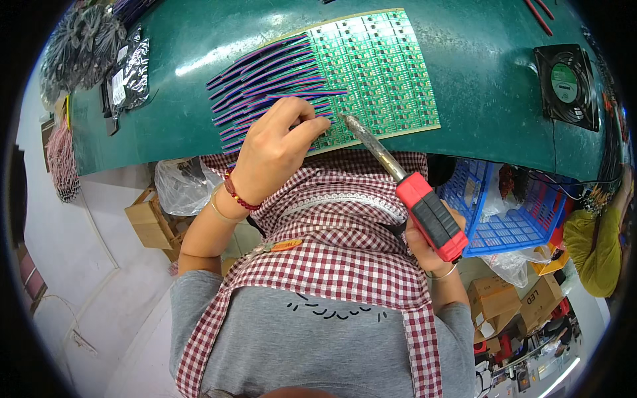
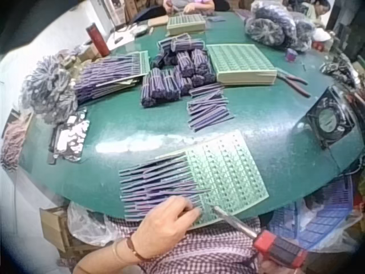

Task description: The person positions wire bundles onto a circuit board and solders them into place using a soldering tool.

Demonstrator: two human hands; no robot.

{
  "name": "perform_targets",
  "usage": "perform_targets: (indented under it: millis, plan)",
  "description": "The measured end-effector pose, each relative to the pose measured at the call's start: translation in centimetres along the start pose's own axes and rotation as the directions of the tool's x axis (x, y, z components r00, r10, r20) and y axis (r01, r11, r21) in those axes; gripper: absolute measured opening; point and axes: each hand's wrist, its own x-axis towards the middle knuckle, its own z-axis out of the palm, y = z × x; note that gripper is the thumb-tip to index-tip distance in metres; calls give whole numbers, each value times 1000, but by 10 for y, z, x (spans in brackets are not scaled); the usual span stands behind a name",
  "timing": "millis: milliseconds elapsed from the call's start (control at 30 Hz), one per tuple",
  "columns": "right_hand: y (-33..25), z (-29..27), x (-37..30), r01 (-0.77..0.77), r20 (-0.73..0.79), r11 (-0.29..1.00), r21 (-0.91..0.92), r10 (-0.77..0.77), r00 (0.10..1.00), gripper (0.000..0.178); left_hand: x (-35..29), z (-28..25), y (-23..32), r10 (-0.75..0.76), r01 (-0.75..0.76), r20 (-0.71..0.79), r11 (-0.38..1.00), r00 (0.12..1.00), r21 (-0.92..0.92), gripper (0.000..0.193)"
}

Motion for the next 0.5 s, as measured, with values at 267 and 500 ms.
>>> perform_targets:
  millis: [267, 500]
  plan:
    - [-11, 0, 8, -69, 61, 998, -14, 69, 996, 17, 2, -2, 0, 5, -5, 17, 1000, 1000, 22, 24]
    - [-12, -4, 6, 8, -5, 999, -54, -8, 1000, 18, 2, -2, 0, 5, -5, 23, 1000, 1000, 21, 22]
